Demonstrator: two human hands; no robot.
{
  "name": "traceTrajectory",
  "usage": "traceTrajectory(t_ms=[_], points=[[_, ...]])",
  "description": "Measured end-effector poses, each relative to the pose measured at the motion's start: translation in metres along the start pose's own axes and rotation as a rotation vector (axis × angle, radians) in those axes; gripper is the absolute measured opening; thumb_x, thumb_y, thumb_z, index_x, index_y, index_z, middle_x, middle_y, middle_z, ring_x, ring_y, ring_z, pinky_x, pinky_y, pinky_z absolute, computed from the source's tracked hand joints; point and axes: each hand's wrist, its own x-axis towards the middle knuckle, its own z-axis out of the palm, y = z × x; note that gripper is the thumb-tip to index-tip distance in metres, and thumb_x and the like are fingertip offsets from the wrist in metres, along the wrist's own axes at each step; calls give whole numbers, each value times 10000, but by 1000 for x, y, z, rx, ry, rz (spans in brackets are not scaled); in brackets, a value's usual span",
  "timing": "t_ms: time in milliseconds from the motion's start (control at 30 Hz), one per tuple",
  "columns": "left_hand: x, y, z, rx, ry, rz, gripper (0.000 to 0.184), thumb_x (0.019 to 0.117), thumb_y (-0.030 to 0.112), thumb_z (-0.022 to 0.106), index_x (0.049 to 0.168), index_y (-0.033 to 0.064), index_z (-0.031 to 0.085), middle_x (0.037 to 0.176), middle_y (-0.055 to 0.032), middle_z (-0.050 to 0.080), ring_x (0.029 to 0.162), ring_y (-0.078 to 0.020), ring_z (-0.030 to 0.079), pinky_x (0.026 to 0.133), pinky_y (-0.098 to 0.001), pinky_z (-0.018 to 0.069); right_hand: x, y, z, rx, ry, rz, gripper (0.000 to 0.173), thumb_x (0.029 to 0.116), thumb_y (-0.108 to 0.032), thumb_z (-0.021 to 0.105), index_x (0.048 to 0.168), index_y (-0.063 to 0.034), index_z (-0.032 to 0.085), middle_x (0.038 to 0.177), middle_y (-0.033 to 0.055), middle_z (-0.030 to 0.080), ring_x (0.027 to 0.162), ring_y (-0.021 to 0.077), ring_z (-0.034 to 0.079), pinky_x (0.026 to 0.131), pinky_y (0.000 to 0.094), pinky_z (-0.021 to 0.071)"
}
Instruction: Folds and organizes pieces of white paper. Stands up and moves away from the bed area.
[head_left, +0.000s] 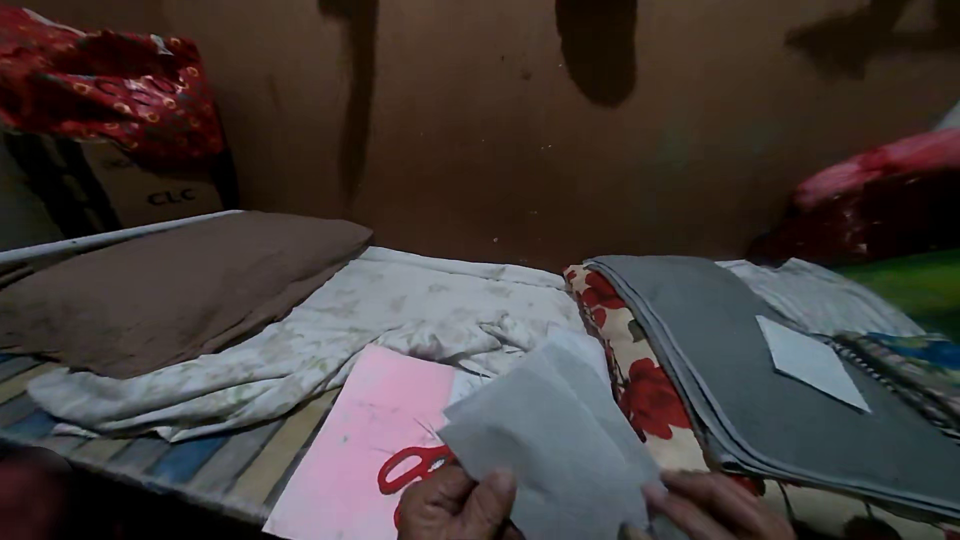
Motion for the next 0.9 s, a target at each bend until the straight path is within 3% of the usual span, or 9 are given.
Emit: traceTrajectory(t_ms=[100,267,400,533,667,733,800,900], points=[[1,3,-1,22,22,-10,259,940,-82,584,869,108,745,770,24,761,673,-62,725,658,-261,628,13,-1,-1,95,-52,126,292,964,-184,682,1086,81,678,1035,130,683,1053,39,583,921,163,462],[1,3,-4,23,24,-8,239,904,-98,626,871,105,747,768,27,758,668,-53,718,657,-259,625,20,-4,2,141,-135,245,318,922,-159,714,1086,113,692,1018,139,696,1027,56,597,899,167,468],[2,2,-5,20,18,-8,227,899,-94,635,888,107,740,782,33,759,690,-59,724,672,-267,628,17,-1,4,291,-154,333,129,886,-93,736,840,21,697,1022,36,615,1029,-35,567,886,112,494],[2,0,-6,-37,5,-14,196,921,-63,635,919,101,741,815,13,765,717,-80,735,701,-292,637,11,6,4,456,-147,361,87,930,-137,718,853,-101,704,1188,-59,618,1154,-35,555,955,175,518],[1,1,-4,-84,7,-59,187,945,-44,617,913,98,736,806,-2,764,702,-85,734,687,-282,633,8,6,2,541,-91,427,115,954,-135,687,898,-215,747,1241,-156,652,1147,-42,595,933,175,541],[1,2,-4,-75,11,-61,194,949,-52,607,909,90,732,801,-3,763,690,-78,728,665,-270,626,8,8,-2,570,-32,455,196,958,-89,661,914,-258,752,1190,-177,685,1074,-52,632,875,153,555],[2,4,-4,-34,46,-77,220,955,-74,567,889,85,704,777,5,752,666,-69,718,643,-259,621,9,10,-9,613,63,522,316,962,-9,606,929,-281,763,1031,-187,744,917,-66,679,787,136,573],[5,7,-4,-8,76,-86,210,963,-97,537,930,62,670,774,-2,750,657,-71,718,627,-249,617,15,15,-19,660,221,620,390,1001,64,462,908,-215,718,812,-132,752,731,-40,694,695,158,590]])
